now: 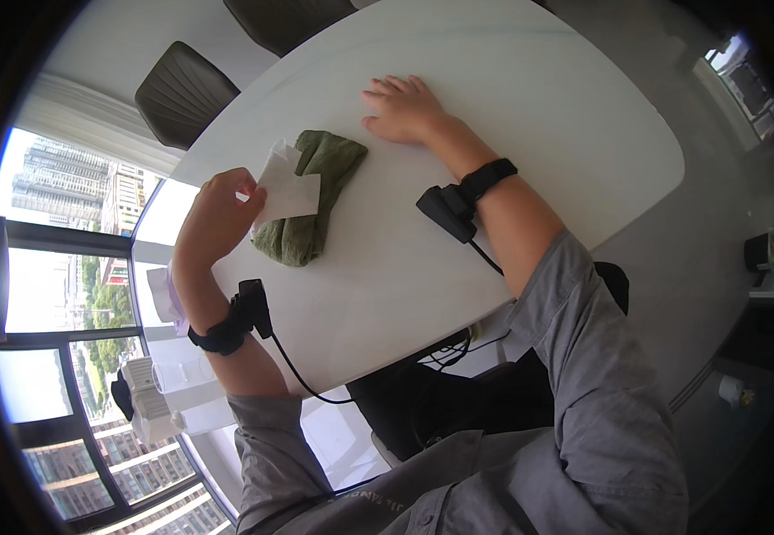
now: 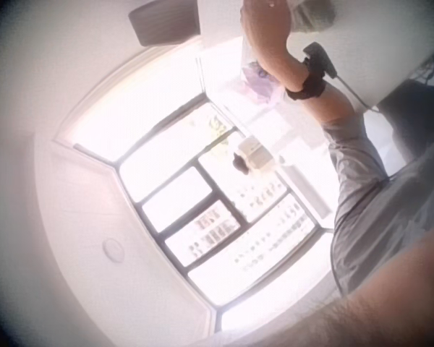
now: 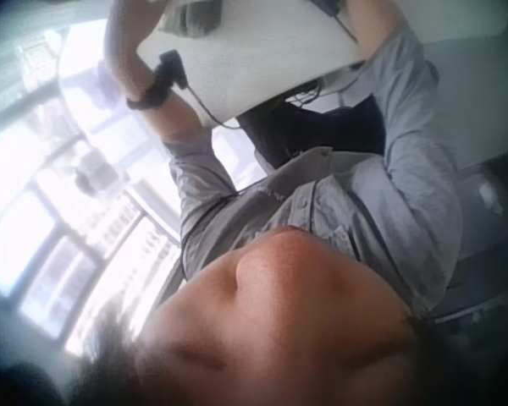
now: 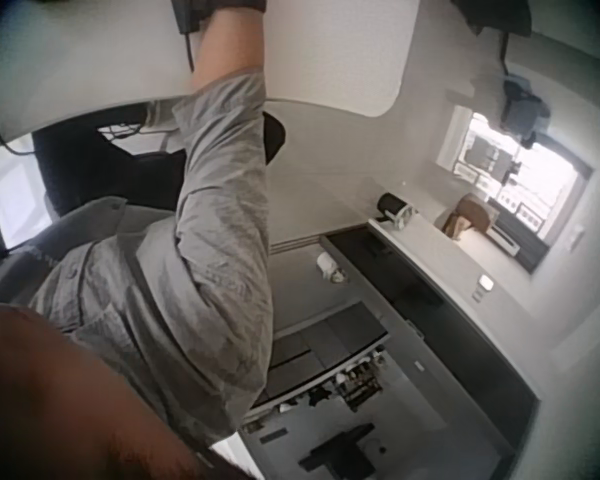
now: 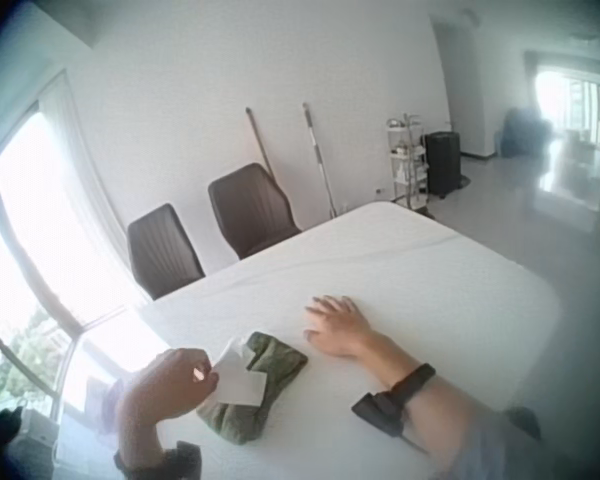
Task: The person cleans a table surface by hand and with a cloth. First, the person wipes a green cloth over the table, then uses a white paper towel to wipe the surface and the cloth, and finally uses the green cloth again to wipe the table surface.
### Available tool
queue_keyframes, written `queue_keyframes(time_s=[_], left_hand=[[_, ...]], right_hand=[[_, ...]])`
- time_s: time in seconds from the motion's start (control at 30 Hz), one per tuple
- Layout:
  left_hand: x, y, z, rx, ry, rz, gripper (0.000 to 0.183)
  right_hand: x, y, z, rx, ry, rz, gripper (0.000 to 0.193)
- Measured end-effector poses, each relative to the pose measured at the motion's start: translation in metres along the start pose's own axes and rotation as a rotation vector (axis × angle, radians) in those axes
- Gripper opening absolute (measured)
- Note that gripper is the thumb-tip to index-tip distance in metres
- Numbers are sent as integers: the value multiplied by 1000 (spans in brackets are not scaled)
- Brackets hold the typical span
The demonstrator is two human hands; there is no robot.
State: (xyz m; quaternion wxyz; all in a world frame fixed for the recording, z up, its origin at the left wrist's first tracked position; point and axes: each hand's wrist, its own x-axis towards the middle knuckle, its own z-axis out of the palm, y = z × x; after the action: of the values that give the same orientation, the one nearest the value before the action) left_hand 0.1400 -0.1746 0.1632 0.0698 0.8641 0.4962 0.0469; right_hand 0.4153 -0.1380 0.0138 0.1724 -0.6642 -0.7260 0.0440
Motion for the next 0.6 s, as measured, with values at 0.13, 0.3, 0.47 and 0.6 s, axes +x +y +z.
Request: queue_keyframes(time_s=[0.13, 0.3, 0.47, 0.6], left_hand=[[1, -21, -23, -140, 191, -140, 19], [12, -90, -7, -204, 374, -194, 23], [15, -68, -1, -336, 239, -172, 18], [18, -49, 5, -132, 308, 4, 37]], right_hand=[[0, 6, 1, -16, 13, 1, 58], [3, 5, 1, -15, 11, -6, 59], [2, 10, 5, -1, 39, -10, 58], [2, 5, 4, 9, 59, -8, 58]])
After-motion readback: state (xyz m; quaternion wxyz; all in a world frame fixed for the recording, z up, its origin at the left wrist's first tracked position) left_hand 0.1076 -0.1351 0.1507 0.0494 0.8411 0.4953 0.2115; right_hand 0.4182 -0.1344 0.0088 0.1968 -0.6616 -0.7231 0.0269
